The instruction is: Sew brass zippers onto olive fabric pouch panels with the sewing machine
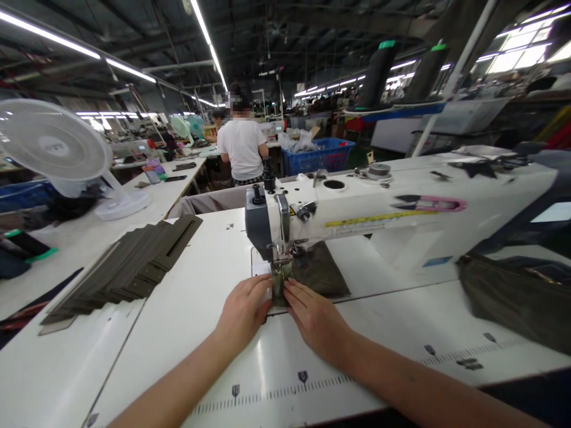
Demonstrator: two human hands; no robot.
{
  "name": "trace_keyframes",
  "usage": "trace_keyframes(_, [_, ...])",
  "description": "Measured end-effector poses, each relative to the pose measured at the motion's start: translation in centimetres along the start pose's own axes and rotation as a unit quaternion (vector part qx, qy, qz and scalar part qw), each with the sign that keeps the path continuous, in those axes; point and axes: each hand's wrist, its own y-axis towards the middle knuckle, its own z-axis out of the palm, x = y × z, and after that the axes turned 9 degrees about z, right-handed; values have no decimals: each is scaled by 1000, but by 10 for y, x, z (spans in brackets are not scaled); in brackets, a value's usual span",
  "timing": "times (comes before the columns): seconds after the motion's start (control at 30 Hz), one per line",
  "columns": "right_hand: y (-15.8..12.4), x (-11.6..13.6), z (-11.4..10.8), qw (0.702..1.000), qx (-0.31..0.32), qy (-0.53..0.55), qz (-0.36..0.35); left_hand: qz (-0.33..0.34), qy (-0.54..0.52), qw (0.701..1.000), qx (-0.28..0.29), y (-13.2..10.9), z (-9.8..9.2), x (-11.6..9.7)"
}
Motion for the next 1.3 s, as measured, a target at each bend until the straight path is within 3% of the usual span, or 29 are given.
trace_keyframes(0.13, [2,-5,-7,1000,-6,-12,0,100,24,994,31,4,5,2])
trace_keyframes(0.27, [3,-10,-11,999,6,-20,-35,129,58,989,49,8,7,0])
trace_keyframes(0.67, [16,-15,-8,997,21,-46,-60,108,37,992,60,17,9,6])
trace_keyframes(1.1, [31,-28,5,999,50,-12,-12,42,21,995,86,20,21,25])
trace_keyframes(1.3, [29,-29,5,997,50,52,23,18,-68,997,15,14,21,22])
